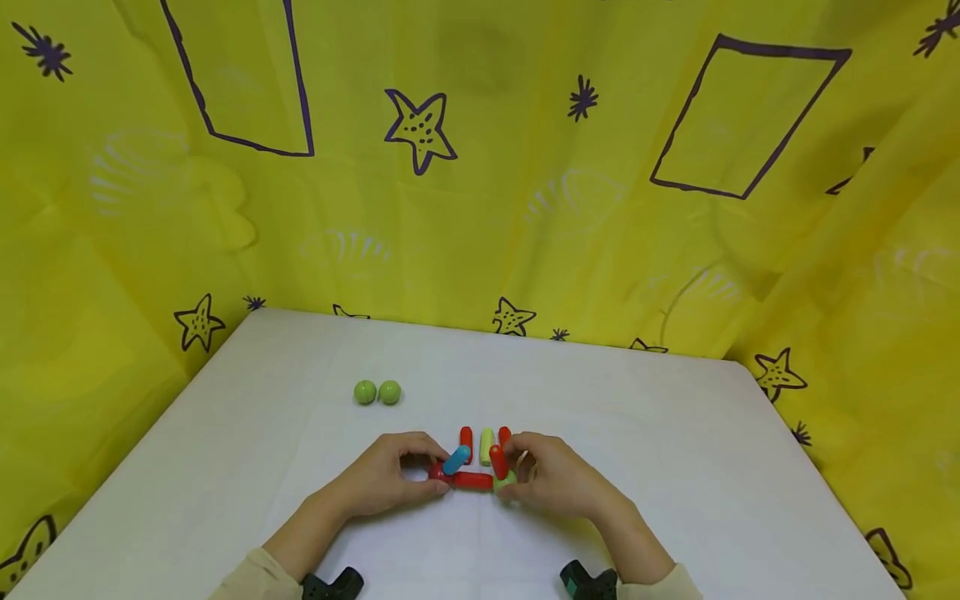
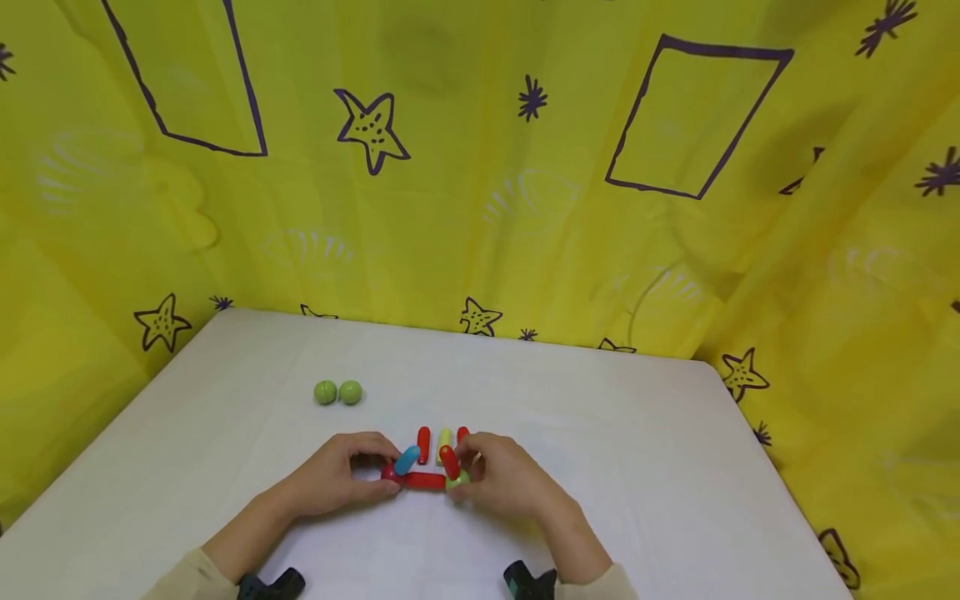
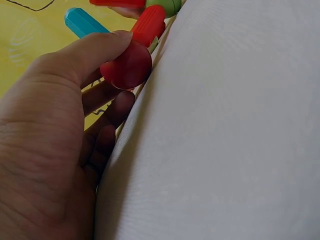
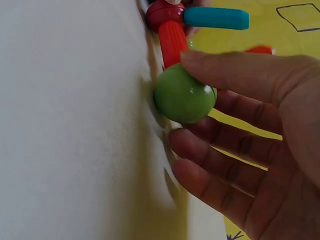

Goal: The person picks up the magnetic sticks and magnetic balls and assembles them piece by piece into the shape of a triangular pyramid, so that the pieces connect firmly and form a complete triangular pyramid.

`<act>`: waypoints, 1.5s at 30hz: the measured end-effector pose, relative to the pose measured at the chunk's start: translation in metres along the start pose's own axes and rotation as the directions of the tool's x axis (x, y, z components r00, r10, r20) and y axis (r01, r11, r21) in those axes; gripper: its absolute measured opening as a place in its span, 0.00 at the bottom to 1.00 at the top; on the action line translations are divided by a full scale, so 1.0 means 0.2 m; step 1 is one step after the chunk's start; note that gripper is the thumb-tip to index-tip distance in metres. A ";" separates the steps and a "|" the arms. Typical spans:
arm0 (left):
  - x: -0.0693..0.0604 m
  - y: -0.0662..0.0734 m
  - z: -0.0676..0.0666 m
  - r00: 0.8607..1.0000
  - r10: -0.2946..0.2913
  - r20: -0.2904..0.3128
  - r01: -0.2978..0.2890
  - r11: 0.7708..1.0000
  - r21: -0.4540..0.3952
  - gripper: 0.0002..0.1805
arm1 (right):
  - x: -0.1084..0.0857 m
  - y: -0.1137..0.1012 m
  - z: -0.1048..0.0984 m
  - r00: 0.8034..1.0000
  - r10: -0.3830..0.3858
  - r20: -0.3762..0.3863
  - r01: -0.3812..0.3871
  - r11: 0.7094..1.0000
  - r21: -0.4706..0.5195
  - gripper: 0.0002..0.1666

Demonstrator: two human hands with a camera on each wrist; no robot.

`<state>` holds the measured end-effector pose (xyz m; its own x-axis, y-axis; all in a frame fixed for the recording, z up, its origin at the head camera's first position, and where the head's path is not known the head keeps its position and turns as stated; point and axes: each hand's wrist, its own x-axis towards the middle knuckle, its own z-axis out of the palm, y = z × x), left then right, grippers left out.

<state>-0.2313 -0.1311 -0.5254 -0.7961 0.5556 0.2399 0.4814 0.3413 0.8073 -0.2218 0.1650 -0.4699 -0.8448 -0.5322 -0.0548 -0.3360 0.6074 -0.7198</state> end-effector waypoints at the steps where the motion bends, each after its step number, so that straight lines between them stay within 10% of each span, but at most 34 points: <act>1: 0.00 0.00 0.00 1.000 0.003 0.002 -0.003 1.000 -0.005 0.13 | 0.00 0.00 0.00 1.000 0.002 0.010 -0.002 1.000 0.009 0.17; 18: 0.02 0.03 0.06 0.998 0.053 0.041 -0.051 0.998 -0.032 0.14 | -0.07 0.04 -0.04 0.998 0.020 0.059 -0.019 1.000 -0.016 0.17; 35: 0.04 0.12 0.06 0.968 -0.050 0.246 0.056 0.998 -0.018 0.10 | -0.16 0.11 -0.03 0.988 0.021 0.153 -0.048 0.983 0.177 0.14; 45: 0.01 0.14 0.03 0.963 -0.137 0.232 0.142 0.990 -0.003 0.16 | -0.13 0.14 0.02 0.987 -0.078 0.139 0.047 0.976 0.212 0.09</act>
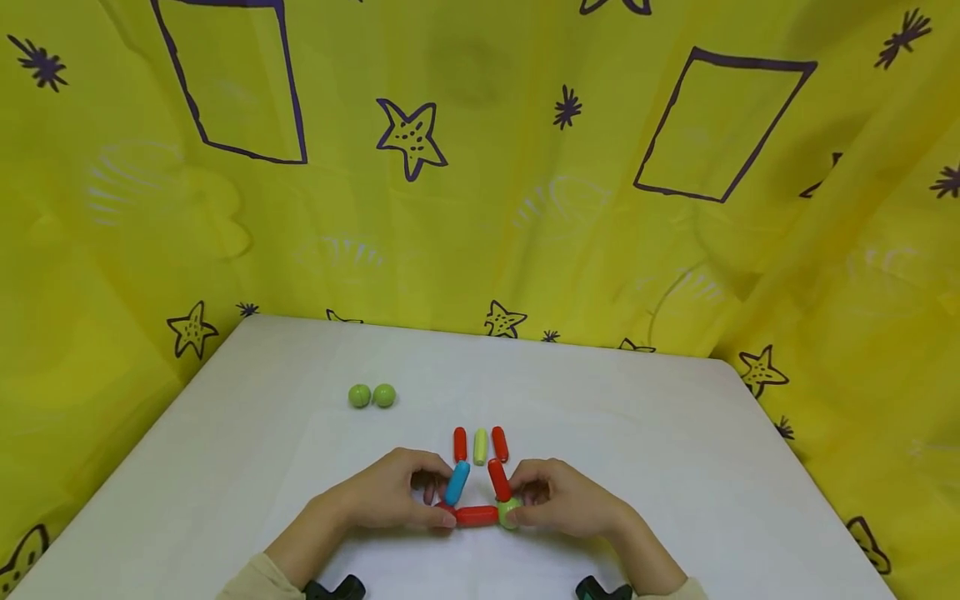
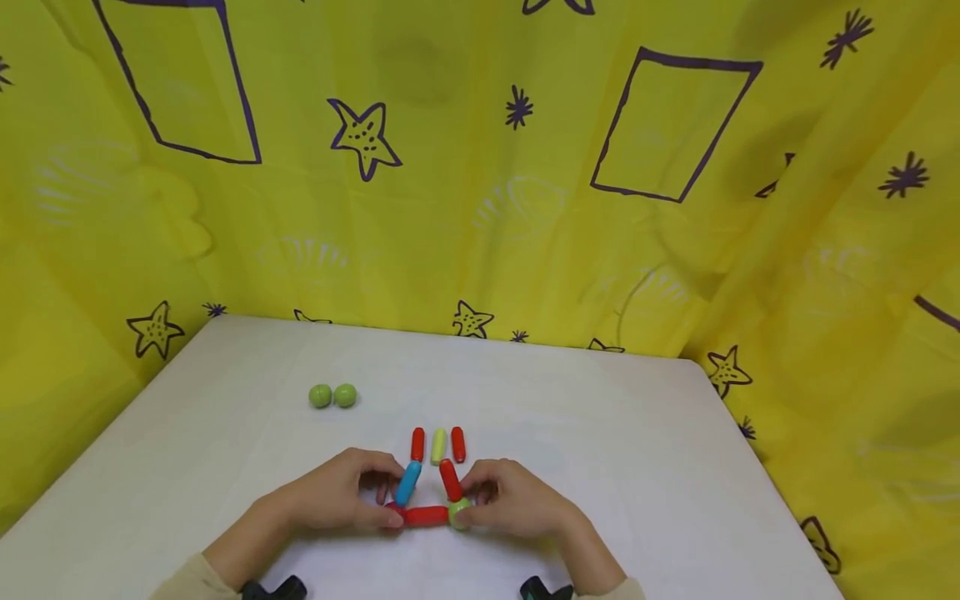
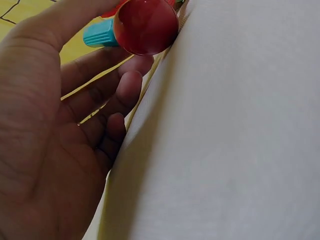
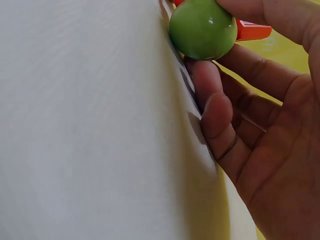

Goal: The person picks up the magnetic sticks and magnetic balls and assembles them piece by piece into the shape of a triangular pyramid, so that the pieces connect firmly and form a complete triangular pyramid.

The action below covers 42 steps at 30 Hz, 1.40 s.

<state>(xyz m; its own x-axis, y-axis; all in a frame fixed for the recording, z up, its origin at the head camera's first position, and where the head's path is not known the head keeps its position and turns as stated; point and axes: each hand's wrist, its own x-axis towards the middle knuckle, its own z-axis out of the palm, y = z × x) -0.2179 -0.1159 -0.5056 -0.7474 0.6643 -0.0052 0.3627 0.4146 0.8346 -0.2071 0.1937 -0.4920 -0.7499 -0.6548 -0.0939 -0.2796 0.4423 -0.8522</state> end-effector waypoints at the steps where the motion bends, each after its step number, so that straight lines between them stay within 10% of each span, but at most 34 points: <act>1: 0.00 0.00 -0.01 1.000 -0.006 -0.002 0.006 1.000 -0.005 0.15 | 0.00 0.00 0.00 1.000 -0.006 -0.001 0.006 1.000 0.002 0.09; 27: 0.03 0.01 -0.06 0.986 -0.053 -0.158 0.072 0.990 0.118 0.05 | -0.02 0.05 -0.03 0.999 -0.028 0.021 0.025 0.993 0.116 0.10; 31: 0.05 0.02 -0.09 0.939 -0.103 -0.328 0.161 0.975 0.154 0.06 | -0.02 0.06 -0.05 0.999 -0.027 0.018 0.024 0.991 0.128 0.11; 37: 0.04 0.00 -0.18 0.815 -0.100 -0.571 0.264 0.941 0.212 0.15 | -0.02 0.08 -0.05 0.999 -0.032 0.012 0.030 0.985 0.173 0.12; 42: -0.02 -0.04 -0.27 0.766 -0.090 -0.636 0.330 0.904 0.270 0.22 | -0.01 0.08 -0.04 0.999 -0.023 0.033 0.016 0.977 0.214 0.12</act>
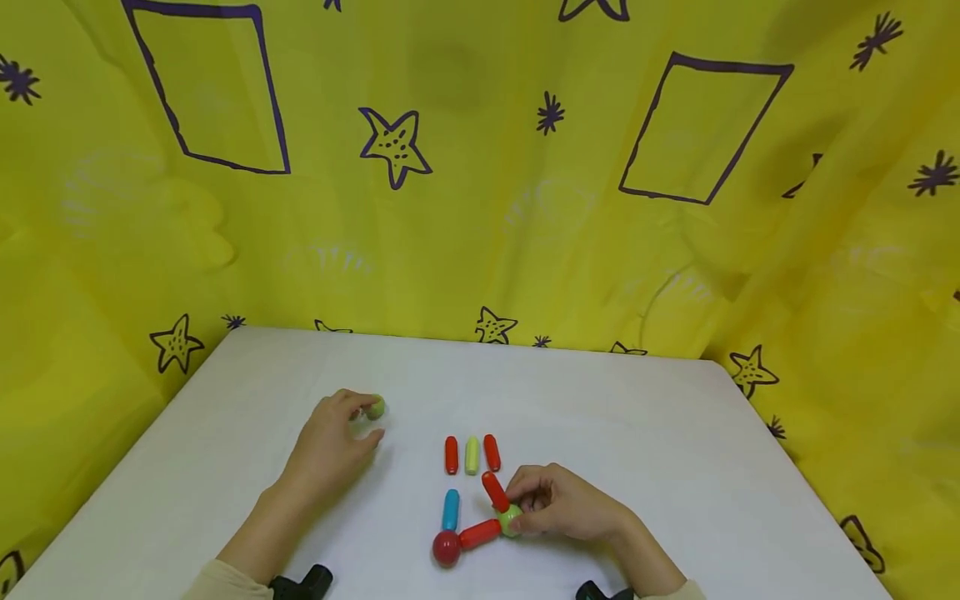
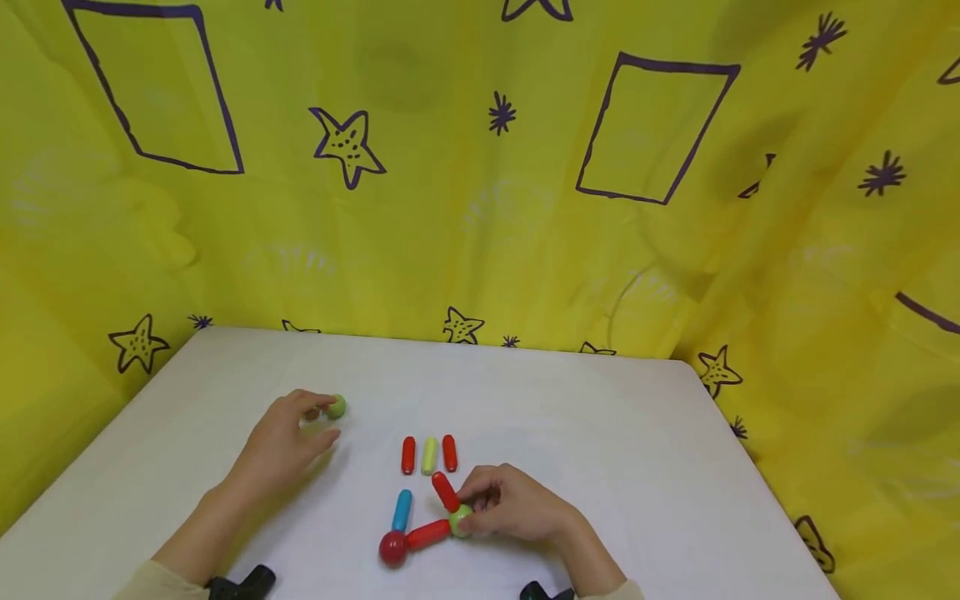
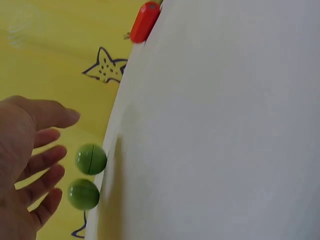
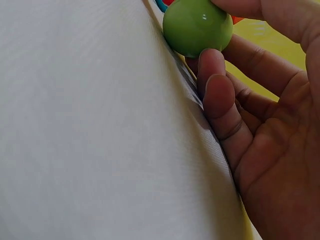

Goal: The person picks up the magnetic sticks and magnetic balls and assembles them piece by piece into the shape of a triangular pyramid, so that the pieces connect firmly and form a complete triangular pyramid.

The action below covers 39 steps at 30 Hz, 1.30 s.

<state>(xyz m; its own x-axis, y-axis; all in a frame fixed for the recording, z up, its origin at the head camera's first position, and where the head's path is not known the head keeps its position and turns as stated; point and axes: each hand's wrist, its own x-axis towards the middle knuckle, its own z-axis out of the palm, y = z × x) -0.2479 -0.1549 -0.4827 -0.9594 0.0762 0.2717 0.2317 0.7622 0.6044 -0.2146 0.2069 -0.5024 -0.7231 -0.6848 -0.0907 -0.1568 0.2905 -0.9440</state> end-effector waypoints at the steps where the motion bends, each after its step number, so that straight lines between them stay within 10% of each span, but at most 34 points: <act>1: 0.00 -0.02 -0.02 1.000 -0.009 -0.005 0.010 1.000 0.018 0.24 | 0.00 0.00 0.00 1.000 0.002 0.001 -0.002 1.000 0.001 0.12; 8: 0.06 -0.14 -0.11 0.991 -0.123 0.045 0.121 0.992 0.039 0.32 | 0.01 -0.01 0.01 1.000 0.017 0.000 -0.017 1.000 -0.017 0.12; 21: 0.13 -0.21 -0.12 0.991 -0.080 0.108 0.075 0.996 0.055 0.23 | 0.02 0.00 0.01 0.999 0.049 -0.015 -0.049 0.999 -0.012 0.11; 39: 0.00 0.10 -0.08 0.992 0.012 0.126 0.000 0.995 -0.101 0.25 | 0.01 0.02 0.01 1.000 0.026 -0.008 -0.026 1.000 -0.002 0.13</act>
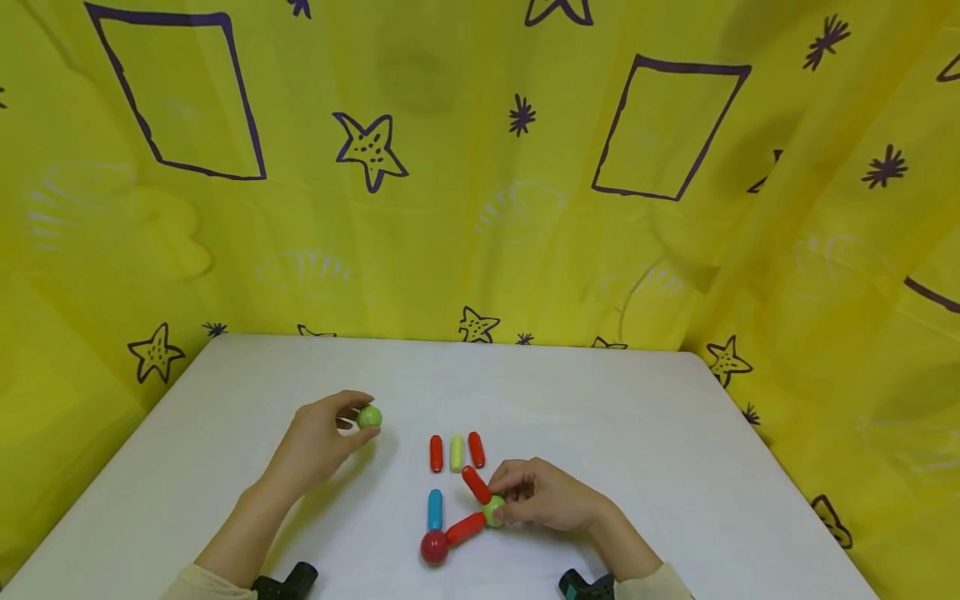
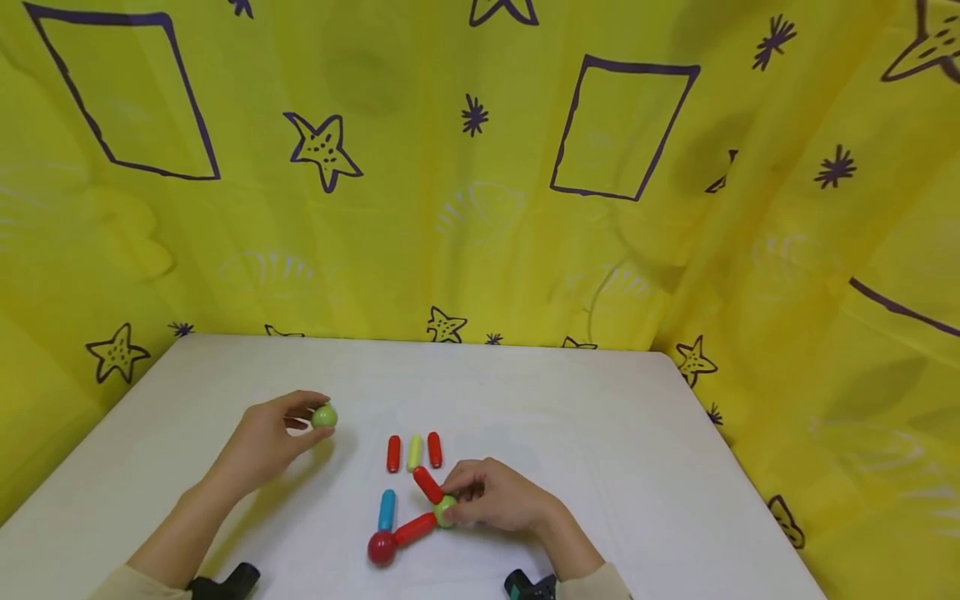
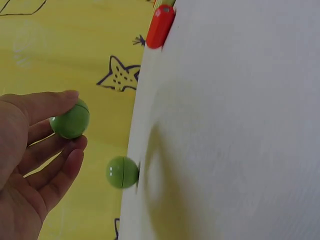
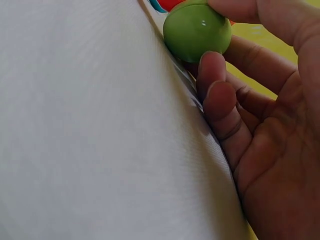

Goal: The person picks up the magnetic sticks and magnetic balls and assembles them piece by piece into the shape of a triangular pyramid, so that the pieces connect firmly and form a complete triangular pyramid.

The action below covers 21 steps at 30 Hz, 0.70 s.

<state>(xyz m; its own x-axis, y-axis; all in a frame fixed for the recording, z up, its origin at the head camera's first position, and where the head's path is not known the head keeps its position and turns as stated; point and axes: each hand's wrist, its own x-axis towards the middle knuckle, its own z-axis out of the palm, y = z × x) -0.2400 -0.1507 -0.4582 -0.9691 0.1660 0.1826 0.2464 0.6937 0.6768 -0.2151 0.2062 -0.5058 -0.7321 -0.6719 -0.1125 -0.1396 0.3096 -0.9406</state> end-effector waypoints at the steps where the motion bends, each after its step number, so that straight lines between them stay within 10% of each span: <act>1: -0.01 0.02 0.01 1.000 0.004 0.004 -0.004 1.000 -0.008 0.24 | 0.00 0.00 0.00 1.000 0.001 -0.001 -0.001 1.000 -0.001 0.13; 11: -0.06 0.16 0.17 0.991 0.060 0.118 -0.047 0.993 -0.108 0.14 | -0.01 0.00 0.00 1.000 -0.001 0.002 0.001 0.999 -0.045 0.14; 21: -0.10 0.22 0.27 0.944 0.162 0.288 -0.100 0.971 -0.218 0.21 | -0.01 -0.01 0.01 1.000 -0.008 0.027 0.010 0.995 -0.100 0.15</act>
<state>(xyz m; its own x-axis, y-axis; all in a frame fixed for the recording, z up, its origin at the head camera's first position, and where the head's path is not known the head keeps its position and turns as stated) -0.2110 -0.0860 -0.4701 -0.8789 0.4708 0.0768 0.3396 0.5044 0.7939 -0.2126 0.2052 -0.5043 -0.7128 -0.6921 -0.1139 -0.2131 0.3684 -0.9049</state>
